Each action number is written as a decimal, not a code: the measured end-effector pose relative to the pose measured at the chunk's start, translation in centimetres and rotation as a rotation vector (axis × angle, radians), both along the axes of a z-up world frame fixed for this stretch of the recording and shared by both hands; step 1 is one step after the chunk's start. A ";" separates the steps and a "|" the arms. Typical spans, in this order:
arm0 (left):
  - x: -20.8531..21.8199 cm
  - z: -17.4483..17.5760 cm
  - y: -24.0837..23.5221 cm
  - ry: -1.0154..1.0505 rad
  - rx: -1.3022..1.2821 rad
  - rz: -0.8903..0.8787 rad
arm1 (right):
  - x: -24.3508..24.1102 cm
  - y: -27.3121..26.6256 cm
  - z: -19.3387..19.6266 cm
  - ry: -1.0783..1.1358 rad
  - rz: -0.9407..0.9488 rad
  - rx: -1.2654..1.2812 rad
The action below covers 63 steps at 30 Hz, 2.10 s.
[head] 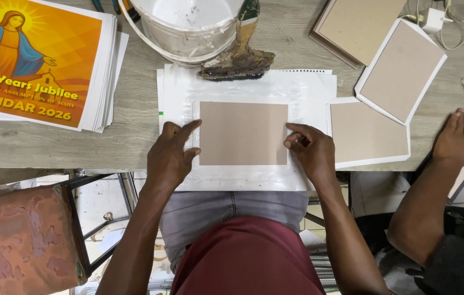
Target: Applying glue to a surface using a brush and attaching square cardboard pieces to it.
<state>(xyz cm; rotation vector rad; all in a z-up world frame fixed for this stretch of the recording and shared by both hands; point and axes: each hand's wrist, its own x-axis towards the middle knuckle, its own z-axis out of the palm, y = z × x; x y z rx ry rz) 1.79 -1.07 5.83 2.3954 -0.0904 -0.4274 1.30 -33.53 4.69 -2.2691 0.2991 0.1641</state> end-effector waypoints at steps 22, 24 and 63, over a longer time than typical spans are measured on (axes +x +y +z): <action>0.2 0.4 -0.4 -0.002 0.029 0.013 | 0.9 -0.3 1.0 0.145 0.008 0.013; 0.3 0.4 -0.4 0.000 0.033 0.007 | 1.0 -0.3 1.0 0.142 -0.002 0.013; 0.4 -0.5 -0.2 -0.013 -0.004 0.029 | 0.6 0.2 0.4 0.032 0.037 -0.050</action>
